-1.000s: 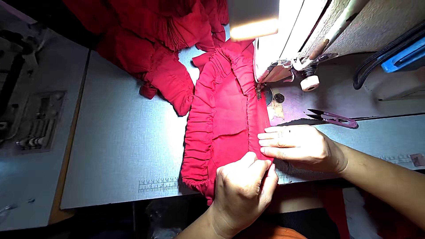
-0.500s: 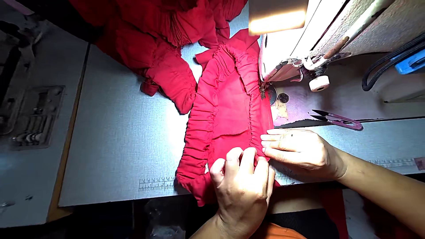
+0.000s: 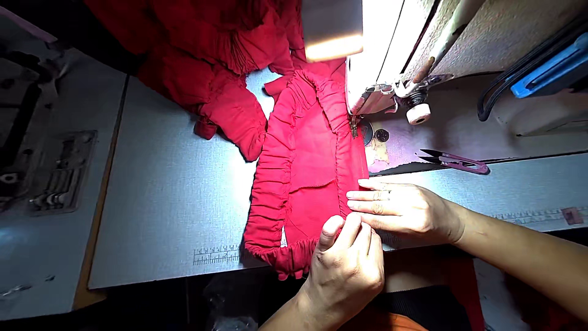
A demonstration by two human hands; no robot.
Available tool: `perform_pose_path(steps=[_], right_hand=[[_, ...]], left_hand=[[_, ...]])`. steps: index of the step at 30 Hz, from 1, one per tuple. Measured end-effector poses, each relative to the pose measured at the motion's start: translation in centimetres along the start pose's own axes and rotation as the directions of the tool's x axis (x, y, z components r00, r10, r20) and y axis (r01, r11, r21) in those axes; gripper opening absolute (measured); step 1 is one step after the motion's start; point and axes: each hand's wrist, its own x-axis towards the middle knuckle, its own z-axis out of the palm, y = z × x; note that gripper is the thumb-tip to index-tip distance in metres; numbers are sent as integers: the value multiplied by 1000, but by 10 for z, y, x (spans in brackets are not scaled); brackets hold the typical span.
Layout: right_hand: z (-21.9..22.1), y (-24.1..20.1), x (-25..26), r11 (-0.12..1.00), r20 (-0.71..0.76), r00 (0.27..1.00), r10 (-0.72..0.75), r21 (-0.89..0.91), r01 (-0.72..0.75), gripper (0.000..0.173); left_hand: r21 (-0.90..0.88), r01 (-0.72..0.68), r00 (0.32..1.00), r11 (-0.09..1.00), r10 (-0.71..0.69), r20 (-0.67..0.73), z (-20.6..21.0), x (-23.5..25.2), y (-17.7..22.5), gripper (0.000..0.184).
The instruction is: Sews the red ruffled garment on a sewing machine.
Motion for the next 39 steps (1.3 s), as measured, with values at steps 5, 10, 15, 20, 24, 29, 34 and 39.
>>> perform_pose_path(steps=[5,10,15,20,24,29,34,39], right_hand=[[1,-2,2,1000,30,1000,7,3,-7,27],[5,-8,1,996,8,996,87,19,-87,28],[9,-13,-2,980,-22,984,178,96,-176,26],[8,-24,-4,974,-39,977,211,91,-207,23],[9,-27,-7,976,-22,976,216,41,-215,25],[9,-28,-7,981,-14,981,196,-8,-196,26],[11,-30,-9,981,-27,981,191,-19,-192,25],[12,-34,-8,972,-40,971,236,-2,-236,26]], left_hand=[[-33,-32,999,999,31,-21,1,-2,-5,24],[-107,-17,999,994,13,-41,1,-1,-13,21],[-195,61,998,979,-60,12,2,1,-16,20],[-564,344,921,751,-153,358,-20,21,-54,21],[-351,400,905,847,-306,295,-13,77,-92,26],[-82,552,755,830,-457,470,31,127,-130,52],[-7,443,846,897,-415,335,55,127,-131,33],[173,381,870,908,-416,266,64,123,-125,41]])
